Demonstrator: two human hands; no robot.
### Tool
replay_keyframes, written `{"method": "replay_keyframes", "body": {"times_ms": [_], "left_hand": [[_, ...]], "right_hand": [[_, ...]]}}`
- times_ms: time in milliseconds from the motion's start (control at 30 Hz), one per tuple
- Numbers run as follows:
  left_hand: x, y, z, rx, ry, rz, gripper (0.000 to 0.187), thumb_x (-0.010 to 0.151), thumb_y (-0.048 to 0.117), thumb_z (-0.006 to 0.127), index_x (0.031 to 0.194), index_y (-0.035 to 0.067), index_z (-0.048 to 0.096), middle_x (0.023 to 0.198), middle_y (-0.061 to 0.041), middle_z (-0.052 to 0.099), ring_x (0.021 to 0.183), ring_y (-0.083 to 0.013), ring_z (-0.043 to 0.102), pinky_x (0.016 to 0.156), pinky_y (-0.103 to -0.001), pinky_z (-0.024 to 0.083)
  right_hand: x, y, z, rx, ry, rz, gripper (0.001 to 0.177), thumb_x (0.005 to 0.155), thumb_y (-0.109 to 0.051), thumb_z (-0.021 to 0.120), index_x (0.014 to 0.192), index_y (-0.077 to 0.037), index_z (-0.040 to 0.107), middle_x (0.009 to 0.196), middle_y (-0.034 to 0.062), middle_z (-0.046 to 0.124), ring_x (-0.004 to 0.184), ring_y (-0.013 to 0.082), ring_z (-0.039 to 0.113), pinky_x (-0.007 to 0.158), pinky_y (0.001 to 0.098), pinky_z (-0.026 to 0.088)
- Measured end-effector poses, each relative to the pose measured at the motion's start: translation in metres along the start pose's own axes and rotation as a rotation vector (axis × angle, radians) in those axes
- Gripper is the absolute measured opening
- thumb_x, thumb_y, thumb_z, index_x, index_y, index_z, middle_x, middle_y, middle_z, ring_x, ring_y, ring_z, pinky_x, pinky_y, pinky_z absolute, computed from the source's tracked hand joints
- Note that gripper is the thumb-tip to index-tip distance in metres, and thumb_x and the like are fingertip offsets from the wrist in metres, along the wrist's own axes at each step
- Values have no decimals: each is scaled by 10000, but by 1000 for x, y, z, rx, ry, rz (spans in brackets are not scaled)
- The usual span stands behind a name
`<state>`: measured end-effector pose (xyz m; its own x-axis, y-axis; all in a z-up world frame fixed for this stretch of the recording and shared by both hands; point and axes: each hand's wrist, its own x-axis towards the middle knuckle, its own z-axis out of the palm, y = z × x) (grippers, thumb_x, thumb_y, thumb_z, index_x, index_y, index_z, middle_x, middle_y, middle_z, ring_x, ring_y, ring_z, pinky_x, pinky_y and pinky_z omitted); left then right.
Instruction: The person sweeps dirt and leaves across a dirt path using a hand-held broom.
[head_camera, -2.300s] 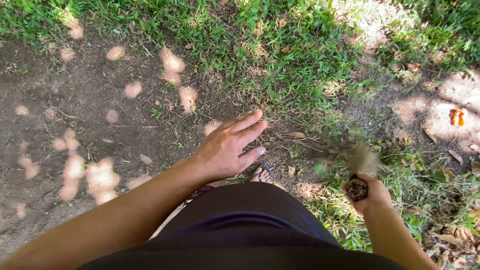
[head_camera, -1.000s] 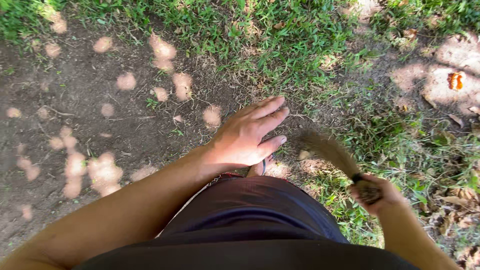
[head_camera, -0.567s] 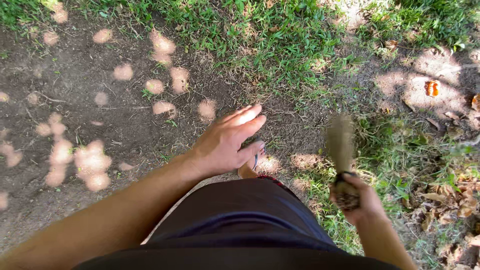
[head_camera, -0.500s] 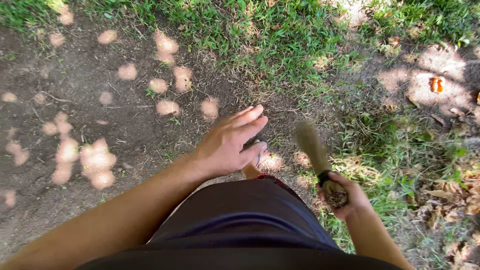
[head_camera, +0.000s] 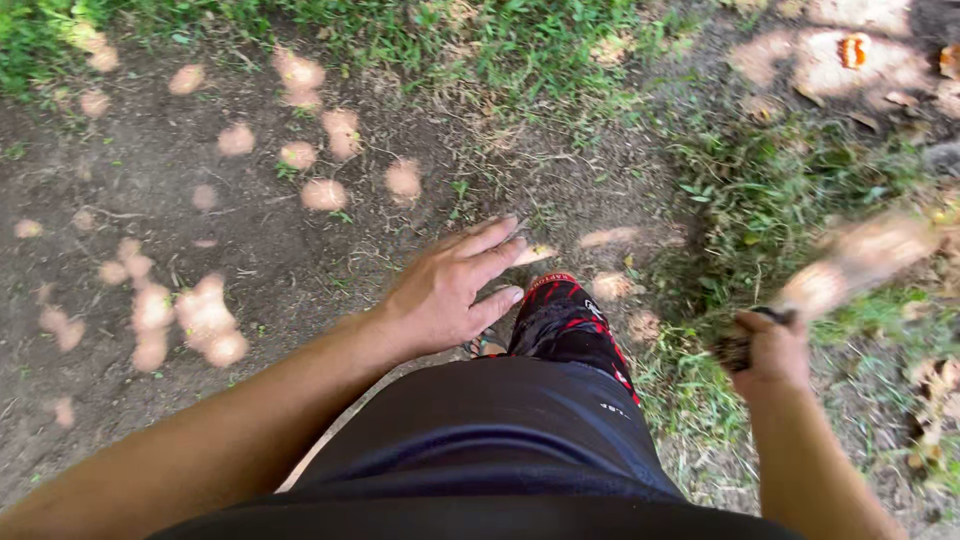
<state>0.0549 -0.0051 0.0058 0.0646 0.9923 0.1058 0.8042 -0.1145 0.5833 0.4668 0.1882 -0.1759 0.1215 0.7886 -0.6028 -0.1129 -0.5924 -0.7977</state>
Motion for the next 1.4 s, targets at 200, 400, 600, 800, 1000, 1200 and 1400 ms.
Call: {"method": "replay_keyframes", "body": {"times_ms": [200,400,600,800,1000,1200,1400], "left_hand": [[25,43,35,56,-30,49,572,1005,383,632,1458,42,557,1605,-185,416,1473,-348,435,1217,-456,322],[30,87,75,68,-60,4,571,984,371,645,1447,42,577,1571,-173,467,1453,-349,465,1216,-453,367],[35,156,131,3,-53,-47,581,982,378,664,1429,14,591,1587,-203,454,1400,-372,491,1160,-480,375],[59,218,160,-7,-30,-35,544,989,384,653,1417,52,600,1570,-143,493,1423,-347,518,1181,-433,421],[84,254,187,42,4,-74,563,964,374,656,1430,64,589,1584,-164,445,1407,-378,447,1125,-471,378],[71,280,208,1,84,-84,577,977,375,649,1441,39,581,1590,-156,467,1438,-345,482,1185,-450,395],[37,298,216,76,37,-112,555,997,381,641,1427,33,588,1584,-188,471,1410,-363,508,1175,-459,393]], "right_hand": [[-100,17,40,-102,-321,445,623,870,-112,644,1461,-212,474,961,170,599,641,276,618,531,412,553],[-67,50,12,-217,-216,802,409,881,-122,719,1271,-106,600,1010,211,706,752,293,706,643,374,611],[112,14,-191,-46,-52,577,160,934,-226,695,1028,-107,645,935,114,677,739,257,674,635,398,616],[150,-67,-287,213,78,219,393,1006,-134,715,1322,-65,491,1081,124,670,847,293,701,730,472,663],[24,-66,-256,-61,-158,179,568,888,-59,607,1381,-175,350,1114,153,552,844,300,626,657,506,602],[-4,-24,-230,-138,-349,651,470,855,-124,653,1305,-162,523,1008,161,656,767,294,672,620,410,605],[70,-21,-289,-98,-199,628,344,934,-151,613,1247,-22,550,1038,217,633,744,256,682,588,360,637]]}}
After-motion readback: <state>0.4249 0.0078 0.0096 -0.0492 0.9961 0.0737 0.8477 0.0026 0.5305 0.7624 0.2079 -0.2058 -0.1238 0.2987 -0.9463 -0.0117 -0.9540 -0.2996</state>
